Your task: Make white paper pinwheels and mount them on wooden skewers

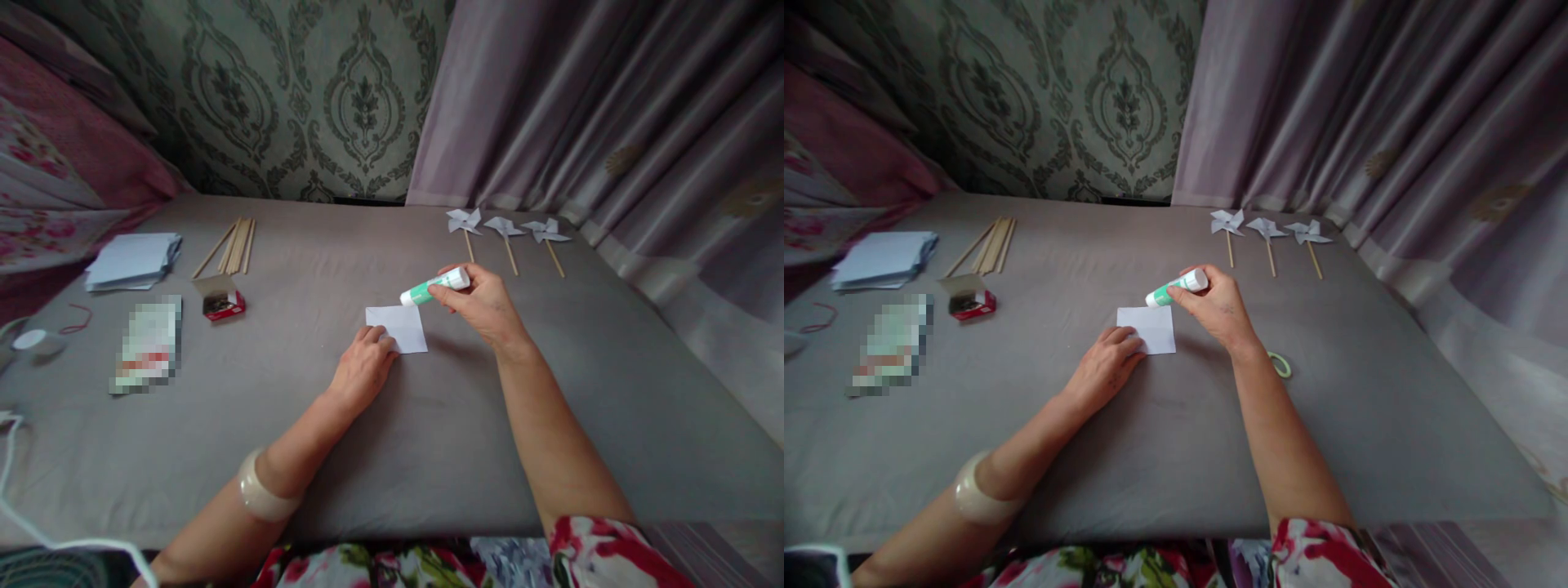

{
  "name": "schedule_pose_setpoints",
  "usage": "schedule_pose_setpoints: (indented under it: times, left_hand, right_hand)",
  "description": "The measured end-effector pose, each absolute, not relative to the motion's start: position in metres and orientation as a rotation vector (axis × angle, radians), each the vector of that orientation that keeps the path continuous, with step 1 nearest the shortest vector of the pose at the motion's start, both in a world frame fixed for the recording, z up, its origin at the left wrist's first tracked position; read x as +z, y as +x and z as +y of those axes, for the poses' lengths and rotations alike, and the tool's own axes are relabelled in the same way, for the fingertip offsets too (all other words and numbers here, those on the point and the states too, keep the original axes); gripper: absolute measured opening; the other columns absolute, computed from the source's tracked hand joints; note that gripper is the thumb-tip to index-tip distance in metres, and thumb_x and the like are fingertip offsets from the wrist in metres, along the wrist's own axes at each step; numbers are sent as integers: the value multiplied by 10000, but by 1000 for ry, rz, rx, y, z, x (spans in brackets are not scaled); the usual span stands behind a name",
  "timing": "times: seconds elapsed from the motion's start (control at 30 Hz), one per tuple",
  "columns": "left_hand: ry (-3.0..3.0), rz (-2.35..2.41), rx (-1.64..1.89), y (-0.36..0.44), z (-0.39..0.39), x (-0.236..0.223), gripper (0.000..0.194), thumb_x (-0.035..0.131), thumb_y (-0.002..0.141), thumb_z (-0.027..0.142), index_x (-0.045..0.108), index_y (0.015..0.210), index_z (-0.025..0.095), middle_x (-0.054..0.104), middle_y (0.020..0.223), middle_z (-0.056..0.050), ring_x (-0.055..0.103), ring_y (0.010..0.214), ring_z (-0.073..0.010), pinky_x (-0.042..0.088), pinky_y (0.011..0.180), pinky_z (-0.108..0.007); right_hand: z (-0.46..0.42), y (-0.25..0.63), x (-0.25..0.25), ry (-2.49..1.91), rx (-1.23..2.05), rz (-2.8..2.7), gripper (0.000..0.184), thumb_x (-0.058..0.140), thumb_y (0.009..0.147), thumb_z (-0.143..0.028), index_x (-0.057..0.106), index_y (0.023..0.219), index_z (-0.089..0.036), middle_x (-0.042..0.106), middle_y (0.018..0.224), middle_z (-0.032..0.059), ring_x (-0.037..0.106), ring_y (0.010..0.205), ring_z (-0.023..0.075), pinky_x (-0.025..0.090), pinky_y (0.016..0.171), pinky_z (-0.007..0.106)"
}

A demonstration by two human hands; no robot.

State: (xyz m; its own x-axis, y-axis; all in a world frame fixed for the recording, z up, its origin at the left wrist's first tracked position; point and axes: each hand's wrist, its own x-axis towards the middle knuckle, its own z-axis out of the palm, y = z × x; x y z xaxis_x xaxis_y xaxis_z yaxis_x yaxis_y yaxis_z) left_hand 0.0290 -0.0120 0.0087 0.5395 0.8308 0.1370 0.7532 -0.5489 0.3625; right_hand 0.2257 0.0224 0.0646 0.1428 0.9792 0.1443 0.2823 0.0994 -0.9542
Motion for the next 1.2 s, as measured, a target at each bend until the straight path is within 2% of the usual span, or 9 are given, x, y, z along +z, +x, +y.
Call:
schedule_pose_setpoints:
  times: [0.2, 0.37, 0.53, 0.77, 1.0, 1.2]
  left_hand:
    - [2710, 1324, 304, 32, -6, 7, 237, 416, 920, 175, 649, 962, 174, 601, 1079, -92, 492, 1076, -227, 483, 886, -344]
    - [2826, 1301, 200, 33, 1, 6, 242, 421, 899, 118, 648, 968, 166, 623, 1018, -100, 522, 957, -226, 495, 827, -354]
    - [2848, 1277, 193, 38, 3, 4, 242, 402, 904, 108, 629, 973, 158, 619, 1015, -97, 525, 944, -211, 503, 788, -316]
    - [2836, 1214, 285, 48, 2, 1, 222, 412, 905, 109, 616, 965, 172, 606, 975, -84, 527, 934, -205, 498, 780, -313]
    - [2857, 1171, 280, 52, 4, -2, 209, 435, 902, 123, 629, 973, 158, 617, 987, -90, 532, 948, -205, 493, 811, -315]
    - [2819, 1257, 510, 39, 4, -1, 265, 407, 932, 230, 637, 1047, 167, 640, 1078, -117, 550, 1002, -229, 479, 855, -383]
  right_hand:
    - [24, 233, 66, -1372, 817, -1340, 371, 742, 624, -377, 604, 894, -163, 571, 661, -26, 511, 559, 103, 406, 478, 228]
    - [24, 240, 70, -1361, 806, -1307, 366, 737, 630, -381, 596, 885, -161, 570, 639, -27, 506, 538, 104, 398, 477, 234]
    - [25, 239, 71, -1371, 761, -1329, 352, 734, 621, -371, 596, 875, -169, 586, 686, -16, 526, 590, 114, 420, 518, 239]
    - [26, 237, 66, -1425, 652, -1428, 338, 716, 640, -366, 604, 889, -167, 629, 762, 17, 565, 667, 145, 461, 608, 276]
    - [32, 241, 52, -1499, 556, -1553, 346, 709, 657, -380, 614, 919, -176, 641, 753, 20, 583, 672, 160, 460, 625, 284]
    - [30, 234, 49, -1555, 498, -1585, 368, 689, 670, -379, 606, 966, -176, 669, 801, 35, 615, 702, 175, 469, 643, 287]
